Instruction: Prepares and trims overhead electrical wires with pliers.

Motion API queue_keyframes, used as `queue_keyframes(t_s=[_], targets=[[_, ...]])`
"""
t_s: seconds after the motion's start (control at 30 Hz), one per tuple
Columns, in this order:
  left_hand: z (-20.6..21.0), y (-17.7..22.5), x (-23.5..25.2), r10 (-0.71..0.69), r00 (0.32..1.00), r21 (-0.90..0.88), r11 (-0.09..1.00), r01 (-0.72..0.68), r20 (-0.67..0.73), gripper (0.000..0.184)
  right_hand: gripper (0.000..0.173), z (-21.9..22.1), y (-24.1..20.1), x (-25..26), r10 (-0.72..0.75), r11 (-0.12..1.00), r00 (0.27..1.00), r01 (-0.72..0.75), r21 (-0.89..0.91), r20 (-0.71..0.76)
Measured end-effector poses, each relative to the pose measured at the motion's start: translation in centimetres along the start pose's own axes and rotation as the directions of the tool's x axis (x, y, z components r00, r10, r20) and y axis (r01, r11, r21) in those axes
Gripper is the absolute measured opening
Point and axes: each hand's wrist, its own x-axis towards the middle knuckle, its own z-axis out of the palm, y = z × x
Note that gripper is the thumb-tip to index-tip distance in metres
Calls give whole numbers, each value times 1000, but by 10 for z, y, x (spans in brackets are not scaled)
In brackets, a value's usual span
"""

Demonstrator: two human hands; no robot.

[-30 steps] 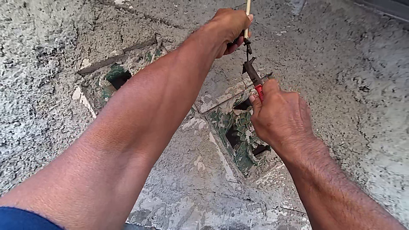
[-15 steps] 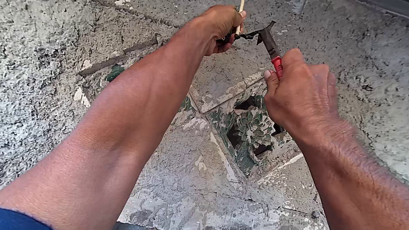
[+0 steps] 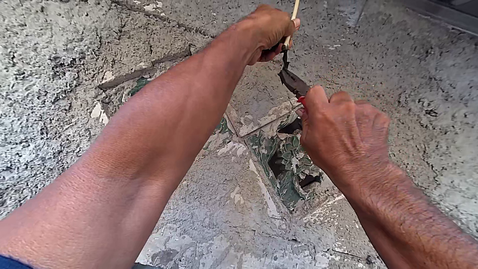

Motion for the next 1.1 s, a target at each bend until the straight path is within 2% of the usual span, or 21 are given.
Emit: queue_keyframes(t_s=[0.17, 0.33, 0.57, 0.7, 0.87, 1.0, 1.1], targets=[[-5, -1, -1, -17, 1000, -25, 1000, 18, 22, 19, 30, 6, 10, -2, 13, 997, 993, -4, -80, 114], [-4, -2, 1, -23, 999, -36, 999, 24, 40, 17, 29, 6, 25, 12, 117, 992, 972, -103, -77, 202], [-3, -2, 3, -8, 998, -57, 998, 12, 68, 19, 37, -19, 40, 53, 186, 982, 969, -187, -5, 160], [-2, 0, 1, 19, 999, 20, 1000, -20, 45, 15, 36, -35, 26, 62, 83, 997, 997, -83, -4, 7], [-2, -1, -2, 17, 999, 49, 999, -18, 27, 7, 30, -40, 19, 53, -31, 998, 999, 30, -55, -17], [-9, -6, 5, 32, 997, 22, 999, -34, 74, 16, 25, -28, 8, 34, -130, 984, 990, 135, -115, 46], [-8, -4, 3, 26, 996, 40, 999, -29, 79, 20, 17, -12, 3, 20, -115, 977, 984, 137, -165, 135]])
